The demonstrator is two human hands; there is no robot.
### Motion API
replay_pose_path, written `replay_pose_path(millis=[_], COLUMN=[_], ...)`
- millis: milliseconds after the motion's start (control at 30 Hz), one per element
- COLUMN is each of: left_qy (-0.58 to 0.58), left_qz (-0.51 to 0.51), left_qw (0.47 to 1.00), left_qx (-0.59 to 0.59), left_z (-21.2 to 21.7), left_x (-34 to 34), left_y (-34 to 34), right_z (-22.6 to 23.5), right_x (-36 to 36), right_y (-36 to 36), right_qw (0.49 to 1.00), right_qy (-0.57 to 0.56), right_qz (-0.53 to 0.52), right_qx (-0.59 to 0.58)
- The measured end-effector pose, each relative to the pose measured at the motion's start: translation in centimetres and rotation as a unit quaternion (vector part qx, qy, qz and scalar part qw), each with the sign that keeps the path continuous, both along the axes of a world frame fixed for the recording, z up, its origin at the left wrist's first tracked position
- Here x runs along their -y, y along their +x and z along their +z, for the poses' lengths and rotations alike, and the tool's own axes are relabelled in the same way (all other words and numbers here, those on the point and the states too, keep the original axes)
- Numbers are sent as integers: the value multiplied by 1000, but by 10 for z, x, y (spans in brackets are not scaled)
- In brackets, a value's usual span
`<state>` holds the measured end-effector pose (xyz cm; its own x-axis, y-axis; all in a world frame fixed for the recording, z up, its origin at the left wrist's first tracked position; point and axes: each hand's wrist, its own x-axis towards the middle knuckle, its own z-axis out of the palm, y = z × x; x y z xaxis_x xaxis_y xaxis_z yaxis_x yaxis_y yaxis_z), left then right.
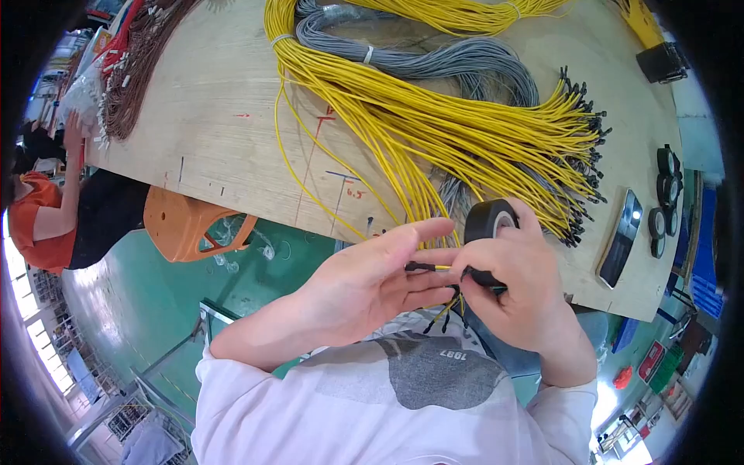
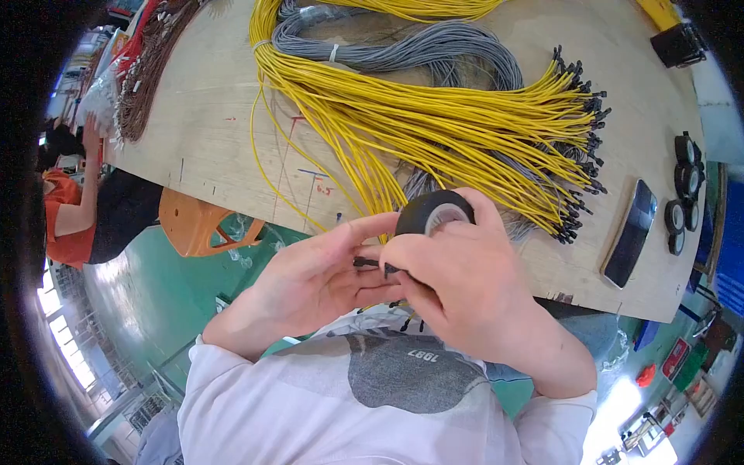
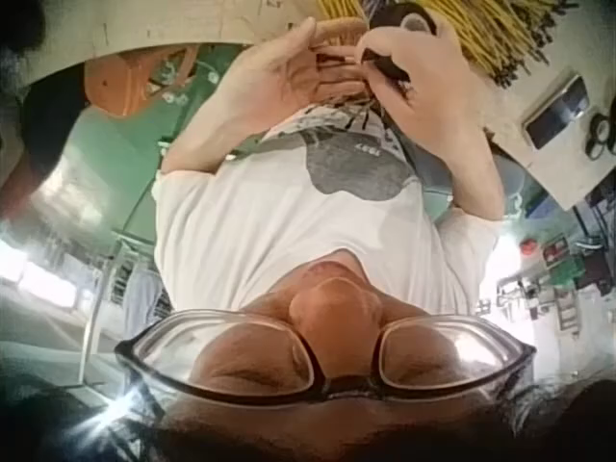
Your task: Bundle and wrap groups of yellow electrical wires with black tape.
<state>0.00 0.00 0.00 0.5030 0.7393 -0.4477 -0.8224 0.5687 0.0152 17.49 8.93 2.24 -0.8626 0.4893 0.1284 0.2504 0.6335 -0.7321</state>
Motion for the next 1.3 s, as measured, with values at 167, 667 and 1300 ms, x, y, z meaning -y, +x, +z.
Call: replay_pose_path(millis=[167,667,1300], left_qy=[72,389,36], left_qz=[-44,-18,-9], left_qw=[967,648,971], left_qx=[-239,-655,-237], left_z=[3,15,31], left_x=[3,15,6], left_y=[5,15,7], right_z=[-2,7,-2], right_x=[4,3,-7], right_y=[0,7,19], right_qw=[991,988,952], right_qy=[-104,-143,-291], right_qz=[-80,-50,-39], right_qx=[-4,-35,-82])
